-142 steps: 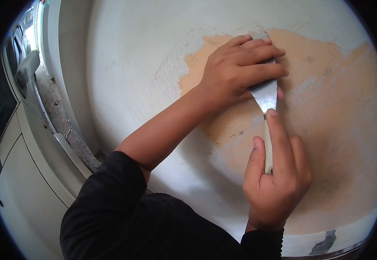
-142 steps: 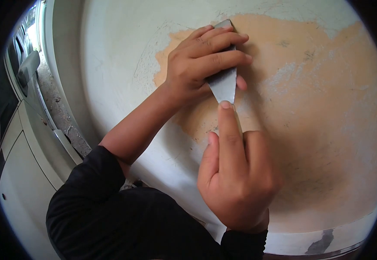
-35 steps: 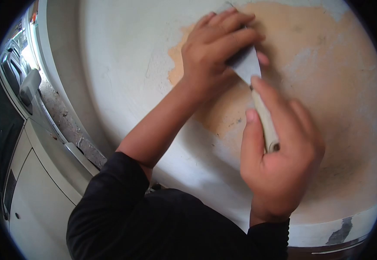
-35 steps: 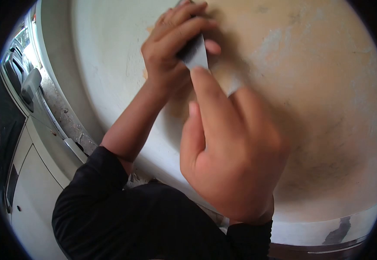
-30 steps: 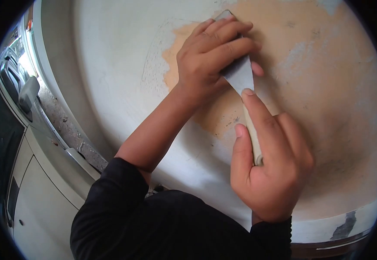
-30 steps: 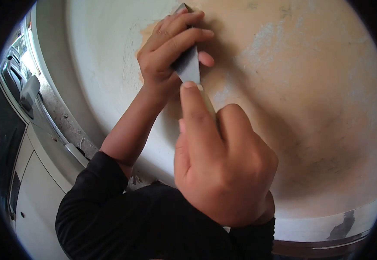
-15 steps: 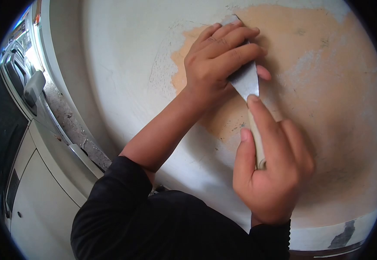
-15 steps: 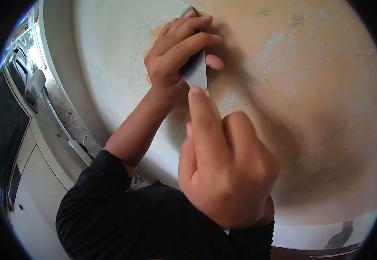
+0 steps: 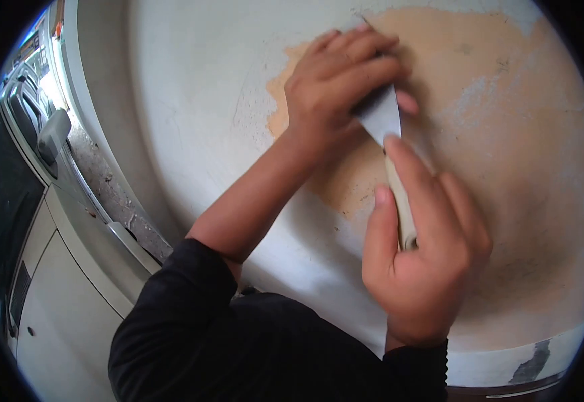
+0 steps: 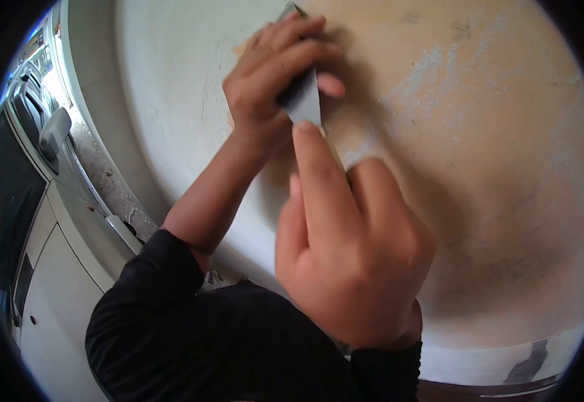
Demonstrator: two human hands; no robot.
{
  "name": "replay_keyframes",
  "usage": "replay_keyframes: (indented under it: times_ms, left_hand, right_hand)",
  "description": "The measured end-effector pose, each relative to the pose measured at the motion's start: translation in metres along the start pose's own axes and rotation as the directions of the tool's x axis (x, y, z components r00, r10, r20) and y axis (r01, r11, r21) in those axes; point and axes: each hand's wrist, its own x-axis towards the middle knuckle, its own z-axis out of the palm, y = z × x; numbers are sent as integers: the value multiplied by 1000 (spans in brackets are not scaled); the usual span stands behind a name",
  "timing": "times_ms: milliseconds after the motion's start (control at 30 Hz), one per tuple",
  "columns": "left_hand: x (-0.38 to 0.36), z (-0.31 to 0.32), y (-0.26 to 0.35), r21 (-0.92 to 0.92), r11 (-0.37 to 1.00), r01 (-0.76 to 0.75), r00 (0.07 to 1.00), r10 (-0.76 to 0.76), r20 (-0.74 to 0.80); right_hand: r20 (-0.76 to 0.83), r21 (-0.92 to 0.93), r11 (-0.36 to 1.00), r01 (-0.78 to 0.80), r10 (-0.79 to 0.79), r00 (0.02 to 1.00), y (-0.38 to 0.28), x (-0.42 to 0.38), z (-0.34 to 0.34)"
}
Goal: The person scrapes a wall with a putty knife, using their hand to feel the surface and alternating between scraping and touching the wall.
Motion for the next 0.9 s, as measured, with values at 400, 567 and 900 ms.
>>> replay_keyframes:
  times_ms: [400, 567, 900]
  left_hand:
    - [0, 7, 2, -61, 979, -196, 981, 196, -2]
    - [-1, 9, -7, 14, 998, -60, 998, 60, -29]
    - [-23, -57, 22, -143, 978, -155, 711, 210, 671]
  right_hand:
    - [-181, 40, 998, 55, -47, 982, 21, -31, 12]
    - [-153, 7, 999, 51, -50, 987, 16, -7, 15]
    - [-152, 336, 942, 0, 54, 987, 80, -134, 68]
